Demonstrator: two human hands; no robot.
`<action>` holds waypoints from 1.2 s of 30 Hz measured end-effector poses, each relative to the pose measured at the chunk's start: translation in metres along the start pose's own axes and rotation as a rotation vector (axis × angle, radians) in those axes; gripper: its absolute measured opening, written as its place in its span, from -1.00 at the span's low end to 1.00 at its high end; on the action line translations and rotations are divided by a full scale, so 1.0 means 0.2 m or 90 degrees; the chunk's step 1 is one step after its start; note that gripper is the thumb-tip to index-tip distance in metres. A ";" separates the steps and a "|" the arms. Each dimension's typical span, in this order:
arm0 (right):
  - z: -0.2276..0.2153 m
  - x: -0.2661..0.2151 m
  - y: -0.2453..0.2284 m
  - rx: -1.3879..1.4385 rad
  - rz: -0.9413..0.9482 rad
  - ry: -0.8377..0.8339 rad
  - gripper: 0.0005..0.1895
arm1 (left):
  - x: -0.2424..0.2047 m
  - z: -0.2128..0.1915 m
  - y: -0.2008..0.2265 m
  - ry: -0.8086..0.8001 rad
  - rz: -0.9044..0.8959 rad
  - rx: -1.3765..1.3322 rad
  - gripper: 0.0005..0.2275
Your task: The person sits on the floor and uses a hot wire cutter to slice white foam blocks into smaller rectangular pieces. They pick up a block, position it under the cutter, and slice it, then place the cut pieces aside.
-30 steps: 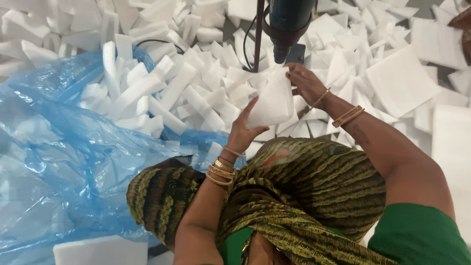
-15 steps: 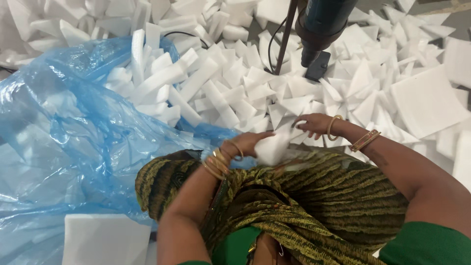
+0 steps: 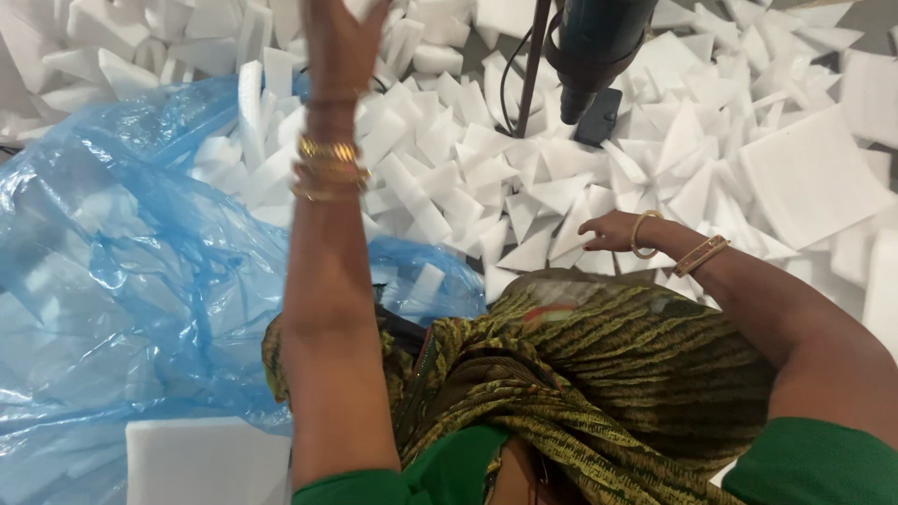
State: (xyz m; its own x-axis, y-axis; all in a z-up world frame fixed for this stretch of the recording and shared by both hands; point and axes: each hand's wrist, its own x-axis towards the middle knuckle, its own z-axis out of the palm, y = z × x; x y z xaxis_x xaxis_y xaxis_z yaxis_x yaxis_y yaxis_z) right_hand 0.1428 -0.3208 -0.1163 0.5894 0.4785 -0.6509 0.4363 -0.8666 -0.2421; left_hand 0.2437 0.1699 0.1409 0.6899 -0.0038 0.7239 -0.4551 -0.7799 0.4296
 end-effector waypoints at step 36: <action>0.09 -0.15 0.00 -0.149 0.161 -0.160 -0.42 | -1.86 0.73 -0.20 -0.454 -0.808 0.215 -0.48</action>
State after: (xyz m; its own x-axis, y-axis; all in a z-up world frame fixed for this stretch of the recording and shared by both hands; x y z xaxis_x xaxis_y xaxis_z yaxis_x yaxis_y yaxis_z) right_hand 0.1123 -0.3374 -0.1096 0.5260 0.1801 -0.8312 0.4589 -0.8829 0.0991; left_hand 0.0875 0.1121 -0.2240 0.6842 0.5505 -0.4783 0.7224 -0.6017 0.3408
